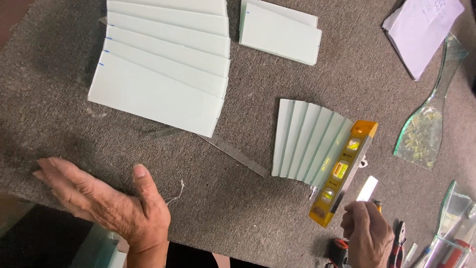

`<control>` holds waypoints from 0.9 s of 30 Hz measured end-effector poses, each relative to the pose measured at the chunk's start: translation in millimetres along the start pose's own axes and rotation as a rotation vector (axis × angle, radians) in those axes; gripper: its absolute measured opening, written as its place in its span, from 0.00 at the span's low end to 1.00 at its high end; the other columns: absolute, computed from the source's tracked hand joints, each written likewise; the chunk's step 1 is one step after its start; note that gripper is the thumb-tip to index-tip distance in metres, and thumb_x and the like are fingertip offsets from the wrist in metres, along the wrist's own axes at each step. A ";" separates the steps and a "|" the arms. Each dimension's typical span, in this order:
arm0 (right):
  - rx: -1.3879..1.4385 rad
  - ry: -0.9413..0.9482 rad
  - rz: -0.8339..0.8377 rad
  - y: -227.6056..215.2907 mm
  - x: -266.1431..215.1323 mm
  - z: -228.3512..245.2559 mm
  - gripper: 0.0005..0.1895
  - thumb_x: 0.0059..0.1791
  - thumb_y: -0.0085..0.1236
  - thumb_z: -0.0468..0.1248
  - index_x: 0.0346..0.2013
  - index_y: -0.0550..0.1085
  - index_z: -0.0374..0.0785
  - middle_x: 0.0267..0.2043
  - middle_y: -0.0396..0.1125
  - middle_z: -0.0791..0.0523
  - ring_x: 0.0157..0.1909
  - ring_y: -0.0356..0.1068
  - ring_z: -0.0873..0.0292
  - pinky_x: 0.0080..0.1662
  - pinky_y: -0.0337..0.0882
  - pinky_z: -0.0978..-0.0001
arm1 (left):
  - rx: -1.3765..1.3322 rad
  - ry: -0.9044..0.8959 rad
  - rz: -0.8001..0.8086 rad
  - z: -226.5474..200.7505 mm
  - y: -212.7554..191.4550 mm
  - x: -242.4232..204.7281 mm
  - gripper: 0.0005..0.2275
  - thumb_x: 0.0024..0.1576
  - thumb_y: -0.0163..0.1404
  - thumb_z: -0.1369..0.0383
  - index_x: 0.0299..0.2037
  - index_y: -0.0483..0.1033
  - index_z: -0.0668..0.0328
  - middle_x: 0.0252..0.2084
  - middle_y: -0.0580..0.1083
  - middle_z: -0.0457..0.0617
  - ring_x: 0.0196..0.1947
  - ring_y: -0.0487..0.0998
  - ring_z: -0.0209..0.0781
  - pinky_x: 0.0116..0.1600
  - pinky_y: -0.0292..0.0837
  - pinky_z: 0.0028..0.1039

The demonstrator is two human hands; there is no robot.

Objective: Measuring and aligning small glass tiles on a workbench using a level and marking tools.

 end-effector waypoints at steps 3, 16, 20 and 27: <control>0.029 0.018 -0.021 0.1 2.3 -13.3 0.22 0.64 0.47 0.39 0.32 0.79 0.30 0.24 0.69 0.48 0.26 0.64 0.54 0.26 0.63 0.60 | -0.027 0.000 -0.001 -1.7 -1.8 0.6 0.41 0.78 0.38 0.43 0.89 0.38 0.67 0.92 0.41 0.63 0.95 0.39 0.66 0.97 0.41 0.63; -0.124 0.055 0.081 4.5 2.5 -63.2 0.12 0.59 0.63 0.43 0.37 0.84 0.39 0.24 0.80 0.53 0.26 0.75 0.59 0.34 0.77 0.64 | -0.098 0.117 -0.163 -20.0 -12.4 4.5 0.35 0.79 0.35 0.48 0.85 0.47 0.74 0.68 0.62 0.76 0.72 0.65 0.76 0.82 0.57 0.62; -0.027 0.019 0.171 -0.9 -5.7 -75.7 0.08 0.54 0.65 0.42 0.34 0.84 0.44 0.23 0.77 0.59 0.27 0.71 0.64 0.35 0.71 0.67 | -0.119 0.154 -0.274 -23.5 -20.2 -1.2 0.31 0.79 0.40 0.51 0.78 0.59 0.78 0.61 0.60 0.71 0.62 0.64 0.70 0.69 0.59 0.61; 0.169 -0.270 0.371 8.0 -11.6 -99.6 0.05 0.56 0.60 0.37 0.35 0.79 0.45 0.28 0.82 0.61 0.22 0.81 0.66 0.28 0.88 0.77 | -0.218 0.283 -0.139 -27.8 -45.8 -77.8 0.28 0.77 0.51 0.59 0.74 0.65 0.83 0.58 0.67 0.75 0.55 0.73 0.70 0.63 0.68 0.54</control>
Point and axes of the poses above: each hand's wrist, its own x-axis towards the middle knuckle, its own y-axis out of the palm, z = x × y, the point moved 3 cm from there along x, towards the middle knuckle
